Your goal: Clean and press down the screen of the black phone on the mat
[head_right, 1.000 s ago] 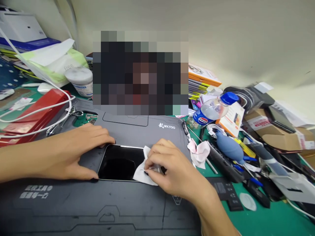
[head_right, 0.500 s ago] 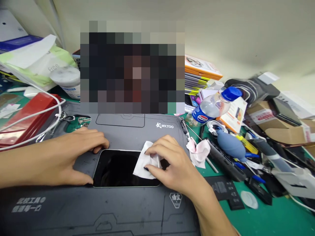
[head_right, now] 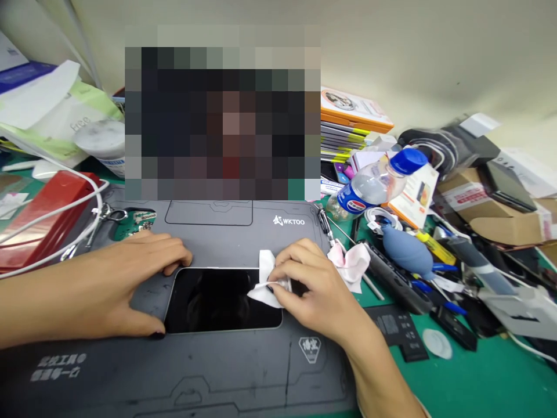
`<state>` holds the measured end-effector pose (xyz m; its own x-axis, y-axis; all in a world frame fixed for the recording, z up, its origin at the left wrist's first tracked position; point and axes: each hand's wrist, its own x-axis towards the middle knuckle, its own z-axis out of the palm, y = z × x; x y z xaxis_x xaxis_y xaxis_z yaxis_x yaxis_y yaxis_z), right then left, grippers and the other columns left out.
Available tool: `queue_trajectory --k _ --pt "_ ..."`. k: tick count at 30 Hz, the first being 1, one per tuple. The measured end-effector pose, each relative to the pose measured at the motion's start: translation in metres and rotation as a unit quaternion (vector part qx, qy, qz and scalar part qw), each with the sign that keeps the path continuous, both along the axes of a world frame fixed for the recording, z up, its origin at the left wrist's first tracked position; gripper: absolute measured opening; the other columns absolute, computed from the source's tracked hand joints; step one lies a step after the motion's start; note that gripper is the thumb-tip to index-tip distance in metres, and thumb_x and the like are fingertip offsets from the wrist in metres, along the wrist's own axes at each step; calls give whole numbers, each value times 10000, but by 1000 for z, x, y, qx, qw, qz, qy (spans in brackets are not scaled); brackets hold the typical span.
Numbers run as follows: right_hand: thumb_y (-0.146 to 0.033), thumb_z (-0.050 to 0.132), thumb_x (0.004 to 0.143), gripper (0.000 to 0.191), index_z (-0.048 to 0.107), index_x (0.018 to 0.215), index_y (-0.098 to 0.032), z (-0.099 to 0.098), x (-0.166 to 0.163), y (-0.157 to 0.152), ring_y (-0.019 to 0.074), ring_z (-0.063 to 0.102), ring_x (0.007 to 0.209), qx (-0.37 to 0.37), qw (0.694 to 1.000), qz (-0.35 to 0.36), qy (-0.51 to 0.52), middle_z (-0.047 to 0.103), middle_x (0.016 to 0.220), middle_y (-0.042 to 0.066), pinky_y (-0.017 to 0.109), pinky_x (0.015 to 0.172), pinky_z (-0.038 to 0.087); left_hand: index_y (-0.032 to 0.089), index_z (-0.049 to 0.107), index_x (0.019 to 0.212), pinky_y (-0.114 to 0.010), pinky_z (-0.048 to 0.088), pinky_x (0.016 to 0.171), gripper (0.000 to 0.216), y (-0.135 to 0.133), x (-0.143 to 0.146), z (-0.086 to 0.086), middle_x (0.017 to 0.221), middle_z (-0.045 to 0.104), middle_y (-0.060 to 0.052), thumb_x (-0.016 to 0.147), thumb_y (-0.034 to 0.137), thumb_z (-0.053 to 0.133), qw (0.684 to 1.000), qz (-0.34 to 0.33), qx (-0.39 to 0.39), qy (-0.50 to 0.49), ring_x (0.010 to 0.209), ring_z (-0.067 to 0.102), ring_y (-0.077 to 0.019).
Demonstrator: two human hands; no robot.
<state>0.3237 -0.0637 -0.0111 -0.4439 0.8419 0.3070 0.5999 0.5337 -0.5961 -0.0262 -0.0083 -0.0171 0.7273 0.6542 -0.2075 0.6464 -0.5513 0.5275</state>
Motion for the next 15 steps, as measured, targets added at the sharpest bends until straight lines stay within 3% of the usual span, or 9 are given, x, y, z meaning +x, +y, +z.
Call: queue_trajectory --k 7,15 --pt "-130 709 1009 173 776 908 -253 2 6 -2 233 723 889 -28 999 5 -27 801 875 38 387 822 580 293 631 1115 -409 430 815 533 1 -8 -17 1000 701 -15 741 522 934 993 -55 97 -43 881 627 -297" --pt "-62 721 990 220 755 874 -246 16 -2 -15 211 697 885 -76 992 66 -72 801 860 24 340 819 563 291 683 1163 -445 484 884 526 1 -8 -16 1036 753 -31 762 559 894 994 -47 93 -38 911 688 -318"
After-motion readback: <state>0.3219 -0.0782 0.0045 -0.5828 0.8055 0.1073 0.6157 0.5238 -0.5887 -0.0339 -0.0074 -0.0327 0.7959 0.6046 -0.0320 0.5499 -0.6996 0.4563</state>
